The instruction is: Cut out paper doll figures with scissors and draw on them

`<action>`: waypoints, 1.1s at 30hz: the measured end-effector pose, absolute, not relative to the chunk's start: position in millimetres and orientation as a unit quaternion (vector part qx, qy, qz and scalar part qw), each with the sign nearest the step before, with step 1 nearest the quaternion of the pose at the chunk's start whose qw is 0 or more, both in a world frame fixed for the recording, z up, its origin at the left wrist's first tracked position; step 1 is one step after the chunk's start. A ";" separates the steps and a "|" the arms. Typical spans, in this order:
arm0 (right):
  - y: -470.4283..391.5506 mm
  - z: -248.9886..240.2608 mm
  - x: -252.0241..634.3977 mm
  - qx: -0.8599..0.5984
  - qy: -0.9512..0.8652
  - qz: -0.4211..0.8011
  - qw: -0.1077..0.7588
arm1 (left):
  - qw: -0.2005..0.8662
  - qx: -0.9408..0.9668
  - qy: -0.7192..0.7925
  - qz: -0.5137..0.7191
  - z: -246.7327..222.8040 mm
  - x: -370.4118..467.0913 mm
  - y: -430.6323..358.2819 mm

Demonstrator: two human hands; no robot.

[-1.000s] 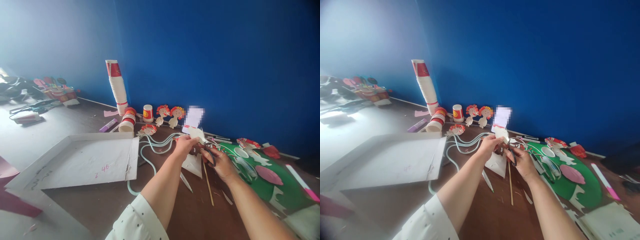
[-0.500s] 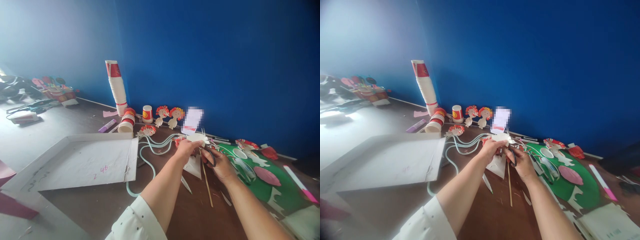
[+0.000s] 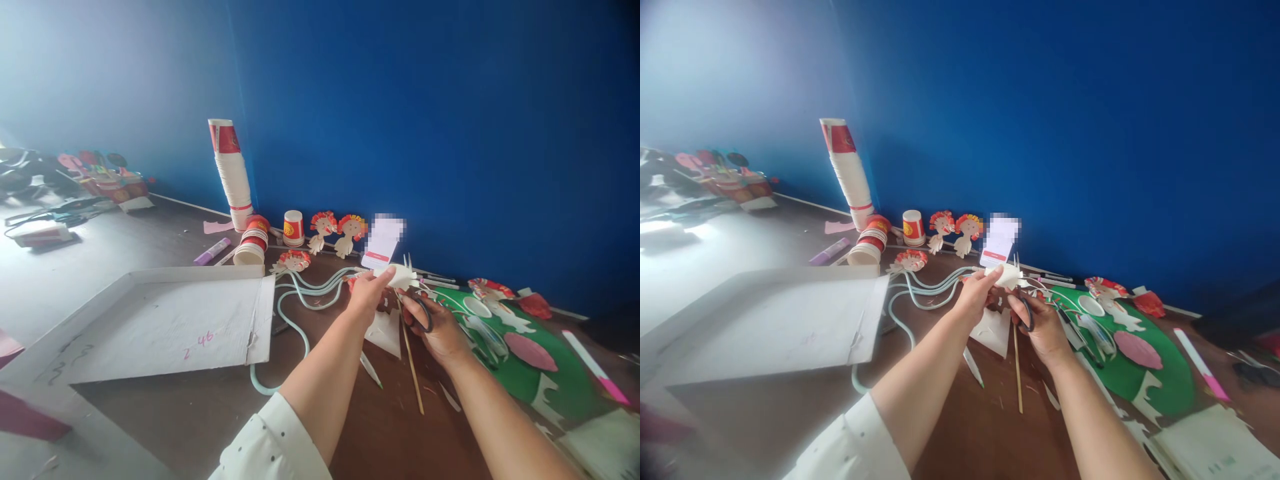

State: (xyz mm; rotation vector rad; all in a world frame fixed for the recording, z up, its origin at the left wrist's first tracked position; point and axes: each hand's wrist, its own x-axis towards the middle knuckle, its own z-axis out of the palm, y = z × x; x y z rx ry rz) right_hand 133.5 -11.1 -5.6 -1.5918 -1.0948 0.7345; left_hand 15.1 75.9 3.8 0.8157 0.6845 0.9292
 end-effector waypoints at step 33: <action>-11.5 -5.4 138.2 -0.652 -0.420 0.318 0.545 | 0.723 0.497 0.298 0.376 0.0 15.1 76.5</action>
